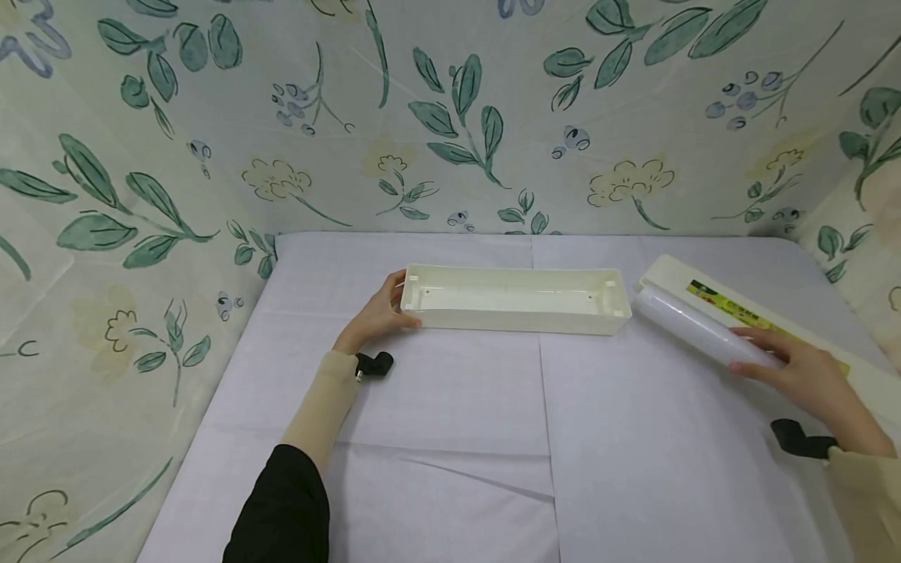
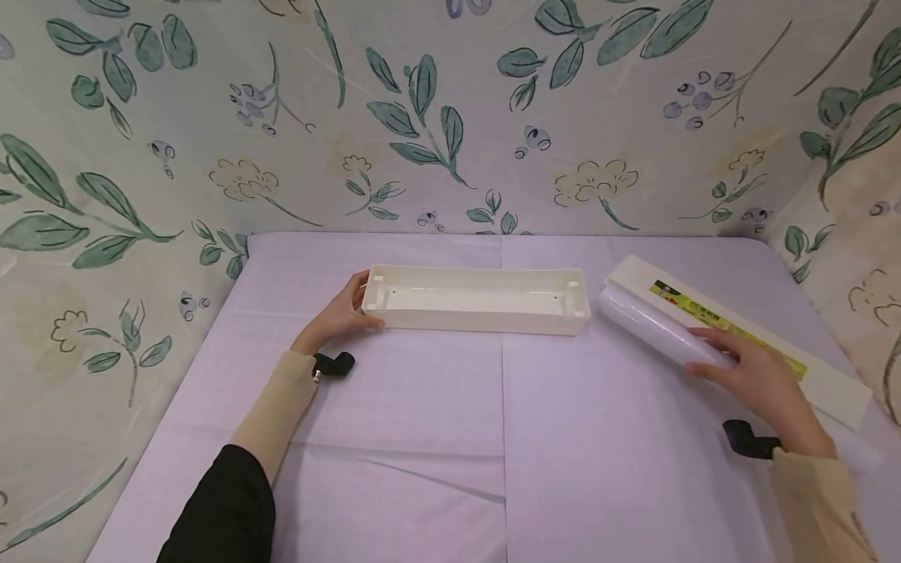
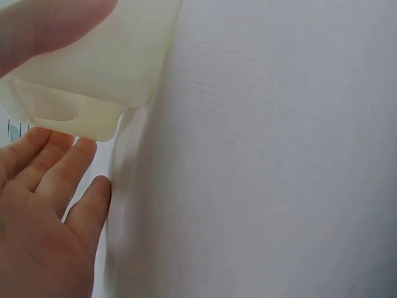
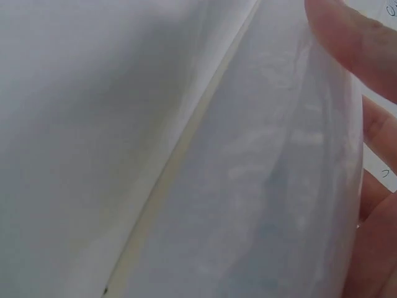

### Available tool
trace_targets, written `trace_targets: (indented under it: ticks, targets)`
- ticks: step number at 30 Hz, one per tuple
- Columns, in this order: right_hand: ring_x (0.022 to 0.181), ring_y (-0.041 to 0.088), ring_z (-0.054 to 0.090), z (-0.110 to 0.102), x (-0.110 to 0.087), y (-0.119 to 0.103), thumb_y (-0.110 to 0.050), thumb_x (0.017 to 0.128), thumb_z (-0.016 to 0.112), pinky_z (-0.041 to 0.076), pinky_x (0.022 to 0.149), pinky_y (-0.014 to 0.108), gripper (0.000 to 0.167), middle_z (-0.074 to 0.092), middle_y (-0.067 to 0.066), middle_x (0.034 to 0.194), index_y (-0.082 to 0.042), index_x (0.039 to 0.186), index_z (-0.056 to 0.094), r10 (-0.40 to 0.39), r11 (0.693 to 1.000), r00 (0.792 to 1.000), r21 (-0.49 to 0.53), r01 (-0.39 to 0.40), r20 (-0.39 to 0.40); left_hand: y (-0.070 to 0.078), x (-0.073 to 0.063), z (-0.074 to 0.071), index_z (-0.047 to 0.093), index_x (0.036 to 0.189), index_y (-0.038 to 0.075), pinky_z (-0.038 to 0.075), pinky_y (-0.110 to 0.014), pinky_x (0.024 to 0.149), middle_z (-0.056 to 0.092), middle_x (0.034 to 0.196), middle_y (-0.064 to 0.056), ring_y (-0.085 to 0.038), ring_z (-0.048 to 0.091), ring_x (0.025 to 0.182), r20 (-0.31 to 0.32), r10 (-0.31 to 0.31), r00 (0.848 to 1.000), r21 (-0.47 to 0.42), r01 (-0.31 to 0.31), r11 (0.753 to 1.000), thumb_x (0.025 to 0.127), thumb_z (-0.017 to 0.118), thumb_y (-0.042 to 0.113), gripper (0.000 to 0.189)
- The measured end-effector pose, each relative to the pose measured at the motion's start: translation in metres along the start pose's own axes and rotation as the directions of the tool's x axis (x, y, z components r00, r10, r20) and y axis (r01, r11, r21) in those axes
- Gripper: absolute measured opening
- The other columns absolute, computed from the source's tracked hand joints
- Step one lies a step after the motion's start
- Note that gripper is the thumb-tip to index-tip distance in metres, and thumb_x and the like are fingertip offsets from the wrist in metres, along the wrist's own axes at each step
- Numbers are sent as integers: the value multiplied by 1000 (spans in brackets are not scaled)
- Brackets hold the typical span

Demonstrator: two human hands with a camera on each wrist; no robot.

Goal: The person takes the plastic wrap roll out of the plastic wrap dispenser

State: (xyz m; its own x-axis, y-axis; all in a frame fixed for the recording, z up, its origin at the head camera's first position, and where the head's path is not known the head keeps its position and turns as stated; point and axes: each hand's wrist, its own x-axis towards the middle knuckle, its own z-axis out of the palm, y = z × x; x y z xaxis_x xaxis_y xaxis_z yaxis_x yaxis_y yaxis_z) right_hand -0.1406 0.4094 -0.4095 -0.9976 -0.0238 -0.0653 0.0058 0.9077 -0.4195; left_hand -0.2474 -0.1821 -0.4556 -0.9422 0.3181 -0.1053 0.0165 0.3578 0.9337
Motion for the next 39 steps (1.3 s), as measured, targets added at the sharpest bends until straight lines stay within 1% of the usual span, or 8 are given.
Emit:
trace_targets:
  ticks: [6, 11, 16, 23, 29, 32, 39]
  targets:
    - [112, 60, 34, 5, -1, 0, -41, 83, 72, 31, 80, 67, 76, 33, 43, 134, 3, 138, 43, -12, 1000, 1000, 9, 12, 12, 0, 1, 0, 14, 151, 12, 17, -47, 113, 22, 155, -10, -25, 24, 141, 3, -5, 1000, 10, 5, 1000, 72, 82, 10, 105]
    - [115, 61, 31, 11, -1, 2, -44, 82, 73, 27, 83, 69, 80, 31, 41, 136, 2, 139, 43, -10, 1000, 1000, 1, 10, 9, 0, 0, 0, 14, 151, 12, 18, -47, 113, 20, 156, -9, -24, 22, 141, 6, -4, 1000, 8, 4, 1000, 72, 82, 10, 105]
    - [114, 62, 33, 13, -1, 3, -46, 82, 72, 28, 82, 69, 80, 32, 41, 136, 2, 139, 43, -20, 1000, 1000, -18, 20, 2, 0, -1, 1, 14, 151, 12, 18, -47, 113, 20, 156, -10, -25, 22, 141, 9, 0, 1000, 1, 0, 1000, 72, 82, 9, 105]
    - [109, 62, 37, 18, -1, 7, -45, 81, 73, 32, 80, 69, 77, 38, 40, 132, 3, 136, 46, -49, 998, 999, -50, 48, -18, 0, 0, 0, 13, 151, 11, 19, -48, 112, 21, 155, -11, -26, 24, 141, 11, 3, 1000, 5, -4, 1000, 72, 81, 7, 105]
    - [111, 63, 36, 19, 0, 10, -46, 82, 72, 31, 81, 69, 78, 37, 39, 134, 1, 138, 45, -48, 998, 999, -51, 48, -1, 1, 0, 0, 12, 152, 11, 17, -49, 112, 22, 155, -13, -27, 23, 141, 11, 6, 1000, 18, -7, 1000, 73, 81, 8, 104]
    - [112, 64, 35, 19, 1, 10, -46, 83, 71, 31, 81, 69, 79, 36, 39, 135, 1, 139, 43, -47, 998, 999, -42, 48, 14, 1, 0, 0, 12, 152, 11, 16, -50, 112, 22, 155, -13, -28, 23, 141, 11, 6, 1000, 18, -6, 1000, 74, 81, 8, 104]
    - [115, 63, 32, 15, -3, 7, -41, 86, 70, 30, 82, 69, 77, 33, 40, 137, -1, 143, 39, -52, 999, 998, 19, 51, 37, 1, -1, 1, 13, 152, 13, 16, -48, 113, 22, 155, -10, -25, 23, 141, 1, -14, 1000, 16, 14, 1000, 73, 81, 8, 104]
